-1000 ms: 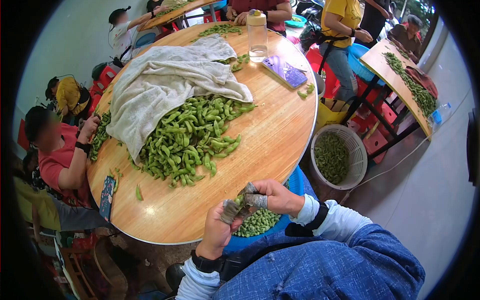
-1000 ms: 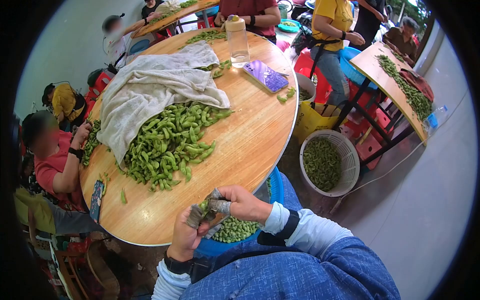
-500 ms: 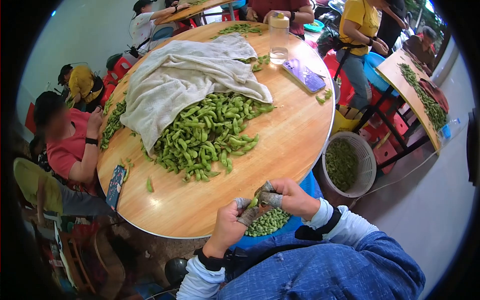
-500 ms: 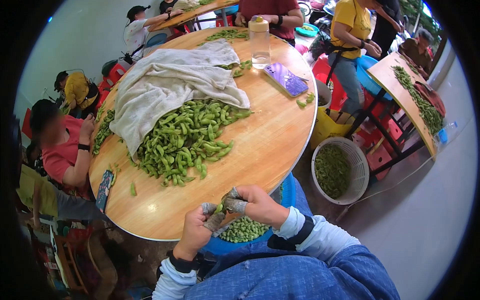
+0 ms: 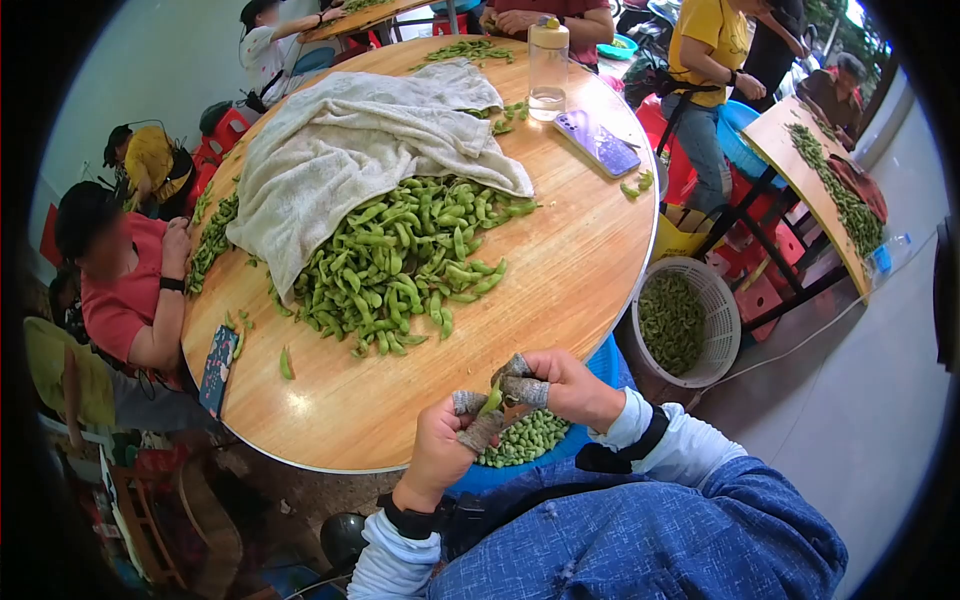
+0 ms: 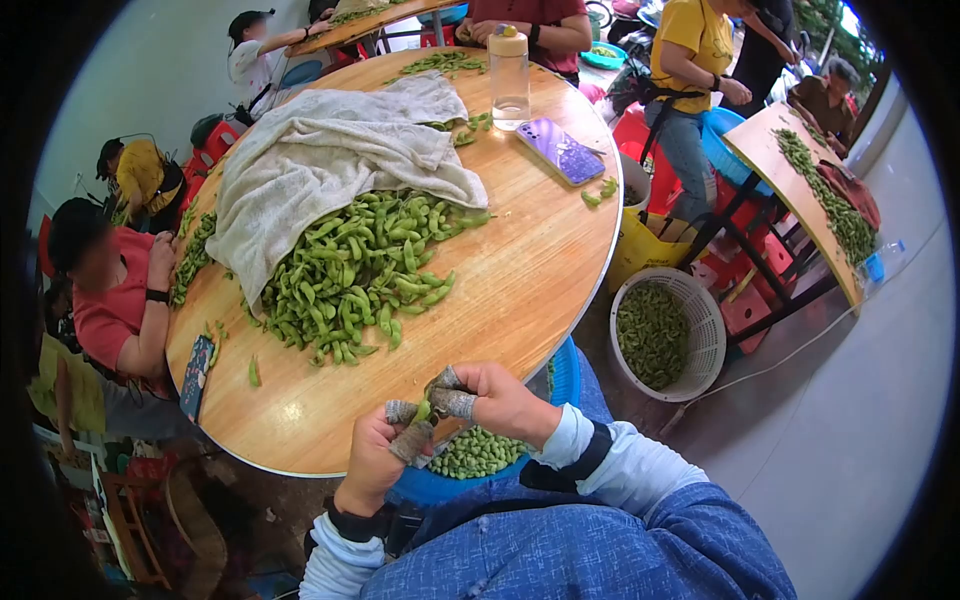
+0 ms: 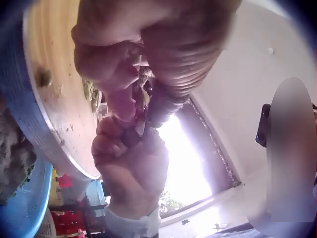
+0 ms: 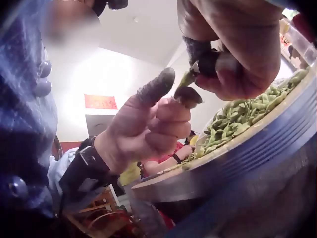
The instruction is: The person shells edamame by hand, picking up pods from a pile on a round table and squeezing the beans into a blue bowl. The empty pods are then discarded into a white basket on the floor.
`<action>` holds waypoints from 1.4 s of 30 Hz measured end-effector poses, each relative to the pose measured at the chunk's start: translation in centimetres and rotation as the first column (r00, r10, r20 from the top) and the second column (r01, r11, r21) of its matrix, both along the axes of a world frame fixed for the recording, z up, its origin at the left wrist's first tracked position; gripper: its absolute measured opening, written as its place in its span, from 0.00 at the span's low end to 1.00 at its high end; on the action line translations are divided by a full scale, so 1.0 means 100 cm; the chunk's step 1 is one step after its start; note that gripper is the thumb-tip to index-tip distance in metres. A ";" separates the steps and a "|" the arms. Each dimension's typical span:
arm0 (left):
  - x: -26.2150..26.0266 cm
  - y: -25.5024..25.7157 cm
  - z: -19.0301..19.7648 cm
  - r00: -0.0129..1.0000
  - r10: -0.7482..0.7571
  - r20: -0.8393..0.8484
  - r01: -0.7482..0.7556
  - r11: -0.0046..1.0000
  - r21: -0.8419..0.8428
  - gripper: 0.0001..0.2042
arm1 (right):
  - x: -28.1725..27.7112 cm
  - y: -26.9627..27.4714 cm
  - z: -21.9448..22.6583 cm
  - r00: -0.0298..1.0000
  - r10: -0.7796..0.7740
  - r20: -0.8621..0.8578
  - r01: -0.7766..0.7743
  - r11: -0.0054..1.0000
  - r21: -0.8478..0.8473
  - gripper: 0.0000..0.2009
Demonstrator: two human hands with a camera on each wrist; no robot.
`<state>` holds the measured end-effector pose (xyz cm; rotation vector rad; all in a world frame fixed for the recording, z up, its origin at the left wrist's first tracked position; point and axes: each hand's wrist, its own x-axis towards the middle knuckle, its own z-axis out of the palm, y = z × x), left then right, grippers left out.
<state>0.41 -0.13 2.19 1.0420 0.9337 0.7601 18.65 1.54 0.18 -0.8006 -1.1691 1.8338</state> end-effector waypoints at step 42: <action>-0.003 0.000 -0.011 0.980 0.199 -0.029 -0.195 0.975 0.106 0.08 | -0.009 -0.010 0.019 0.895 -0.119 0.430 -0.020 0.952 0.305 0.06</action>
